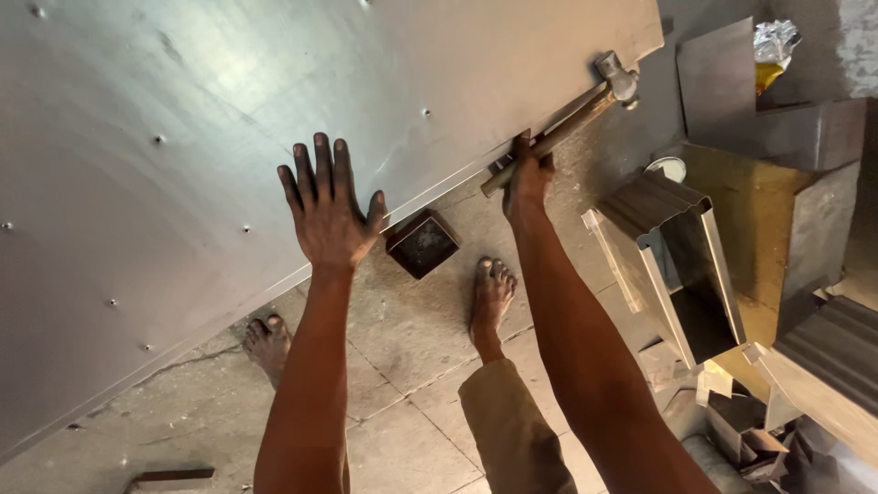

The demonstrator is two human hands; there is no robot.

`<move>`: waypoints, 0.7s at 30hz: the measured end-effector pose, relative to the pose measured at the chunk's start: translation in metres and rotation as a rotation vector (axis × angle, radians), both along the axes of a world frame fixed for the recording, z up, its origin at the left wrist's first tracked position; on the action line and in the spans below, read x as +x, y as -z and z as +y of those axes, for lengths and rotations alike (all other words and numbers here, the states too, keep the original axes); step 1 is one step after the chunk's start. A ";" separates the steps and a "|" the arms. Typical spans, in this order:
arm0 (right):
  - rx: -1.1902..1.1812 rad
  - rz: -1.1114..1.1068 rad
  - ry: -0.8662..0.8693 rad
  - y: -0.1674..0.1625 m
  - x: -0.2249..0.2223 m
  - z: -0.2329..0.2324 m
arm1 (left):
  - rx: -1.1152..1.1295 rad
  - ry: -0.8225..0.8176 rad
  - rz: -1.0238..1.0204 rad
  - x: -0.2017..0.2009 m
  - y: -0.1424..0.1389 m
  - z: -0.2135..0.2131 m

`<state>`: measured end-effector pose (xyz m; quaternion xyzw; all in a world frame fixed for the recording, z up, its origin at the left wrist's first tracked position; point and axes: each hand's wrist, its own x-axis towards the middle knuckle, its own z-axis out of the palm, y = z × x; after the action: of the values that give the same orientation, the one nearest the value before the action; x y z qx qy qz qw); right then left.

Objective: The person uses a hammer and a punch to make marks across a large metal sheet. They reposition the metal sheet on the floor while continuing the marking process.

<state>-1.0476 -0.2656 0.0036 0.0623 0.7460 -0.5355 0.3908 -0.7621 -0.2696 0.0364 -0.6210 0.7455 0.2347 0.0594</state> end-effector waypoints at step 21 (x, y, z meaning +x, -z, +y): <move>0.180 0.773 -1.330 -0.122 0.047 0.042 | 0.056 0.040 -0.036 0.006 -0.006 -0.006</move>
<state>-1.0006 -0.2233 0.1257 -0.5585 0.7507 -0.1095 0.3354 -0.7565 -0.2758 0.0427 -0.6081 0.7499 0.2429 0.0947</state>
